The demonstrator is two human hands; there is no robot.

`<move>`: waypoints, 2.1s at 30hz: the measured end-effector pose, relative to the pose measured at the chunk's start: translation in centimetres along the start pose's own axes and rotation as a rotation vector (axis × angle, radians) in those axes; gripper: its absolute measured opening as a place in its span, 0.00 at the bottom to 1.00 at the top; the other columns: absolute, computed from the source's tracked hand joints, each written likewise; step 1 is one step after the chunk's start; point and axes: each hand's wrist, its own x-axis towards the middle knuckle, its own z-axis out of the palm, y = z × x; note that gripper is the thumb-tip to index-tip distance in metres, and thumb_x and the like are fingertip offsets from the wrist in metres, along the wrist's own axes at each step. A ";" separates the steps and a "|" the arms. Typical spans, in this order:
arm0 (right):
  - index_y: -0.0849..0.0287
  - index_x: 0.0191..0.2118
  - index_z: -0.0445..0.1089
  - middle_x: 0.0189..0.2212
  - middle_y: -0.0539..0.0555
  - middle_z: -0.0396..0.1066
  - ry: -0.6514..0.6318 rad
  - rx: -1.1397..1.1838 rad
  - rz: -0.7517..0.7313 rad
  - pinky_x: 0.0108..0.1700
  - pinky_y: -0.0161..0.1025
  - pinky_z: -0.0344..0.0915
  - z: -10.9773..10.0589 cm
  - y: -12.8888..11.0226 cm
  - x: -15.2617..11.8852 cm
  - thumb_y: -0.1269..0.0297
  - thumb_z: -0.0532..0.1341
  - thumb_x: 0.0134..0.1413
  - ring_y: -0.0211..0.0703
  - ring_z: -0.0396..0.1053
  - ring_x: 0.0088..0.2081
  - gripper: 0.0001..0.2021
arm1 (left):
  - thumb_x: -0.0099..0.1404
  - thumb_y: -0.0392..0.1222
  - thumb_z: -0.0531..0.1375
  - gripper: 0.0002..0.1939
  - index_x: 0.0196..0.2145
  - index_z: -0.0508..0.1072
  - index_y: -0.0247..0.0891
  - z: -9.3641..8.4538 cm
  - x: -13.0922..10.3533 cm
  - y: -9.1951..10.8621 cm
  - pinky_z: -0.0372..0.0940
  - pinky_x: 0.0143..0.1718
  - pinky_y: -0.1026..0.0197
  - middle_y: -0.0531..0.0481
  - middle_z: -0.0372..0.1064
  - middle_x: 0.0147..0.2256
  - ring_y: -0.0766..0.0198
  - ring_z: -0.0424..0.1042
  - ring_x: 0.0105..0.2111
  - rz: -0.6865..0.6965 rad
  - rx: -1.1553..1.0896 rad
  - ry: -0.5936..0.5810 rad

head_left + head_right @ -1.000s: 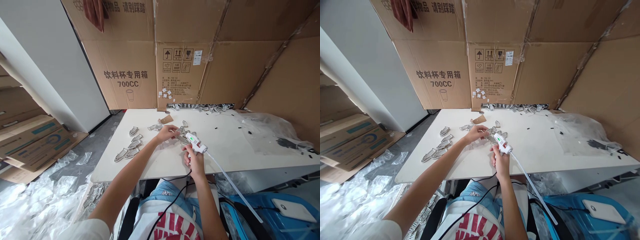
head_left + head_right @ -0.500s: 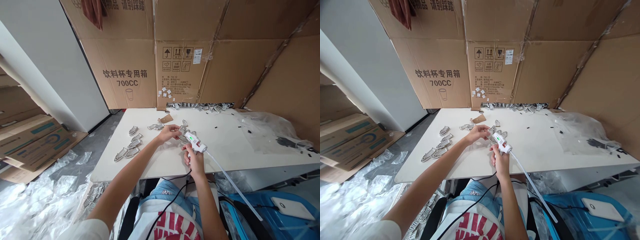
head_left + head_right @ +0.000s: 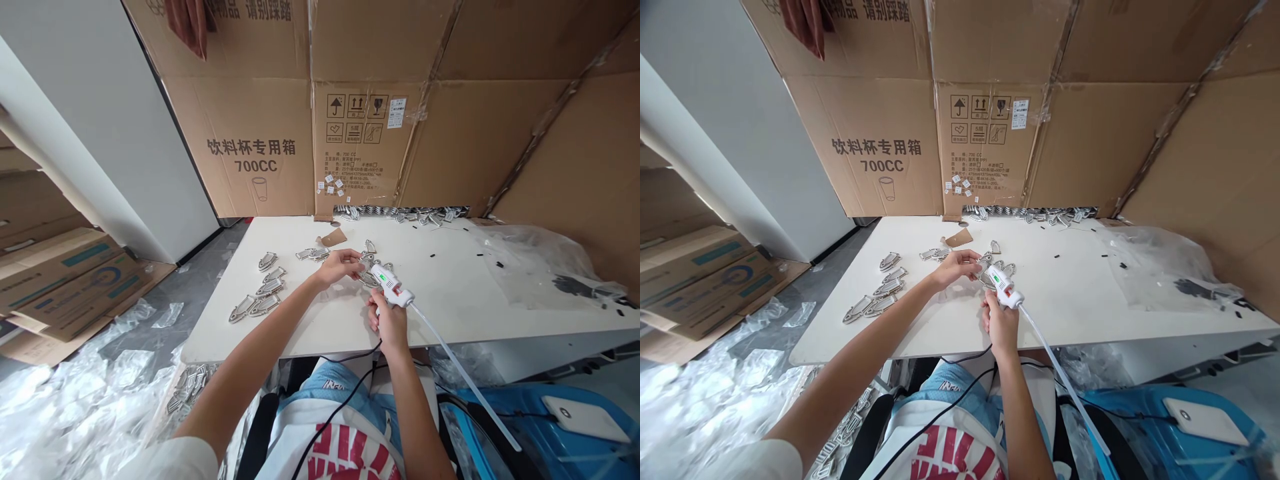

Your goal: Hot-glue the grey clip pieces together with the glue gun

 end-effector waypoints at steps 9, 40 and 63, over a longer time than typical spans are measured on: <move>0.55 0.30 0.66 0.20 0.44 0.66 0.004 0.001 0.005 0.14 0.32 0.48 0.0 0.0 0.0 0.48 0.75 0.52 0.29 0.51 0.13 0.21 | 0.56 0.42 0.78 0.20 0.42 0.78 0.32 0.0 -0.1 0.1 0.74 0.36 0.58 0.50 0.76 0.31 0.66 0.76 0.28 0.003 0.011 -0.004; 0.54 0.36 0.68 0.34 0.50 0.79 -0.003 0.014 -0.019 0.13 0.31 0.50 0.3 -0.3 0.4 0.47 0.77 0.49 0.27 0.52 0.14 0.22 | 0.67 0.50 0.70 0.17 0.47 0.77 0.37 -0.9 0.2 -1.2 0.68 0.36 0.63 0.53 0.73 0.30 0.67 0.74 0.29 0.297 0.418 0.008; 0.56 0.37 0.69 0.36 0.50 0.78 -0.084 0.079 -0.050 0.14 0.29 0.50 -0.2 -0.6 -0.2 0.45 0.76 0.52 0.25 0.53 0.15 0.23 | 0.52 0.47 0.82 0.27 0.42 0.75 0.34 -1.0 0.9 -1.8 0.76 0.50 0.50 0.45 0.78 0.42 0.56 0.83 0.39 0.000 -0.130 0.071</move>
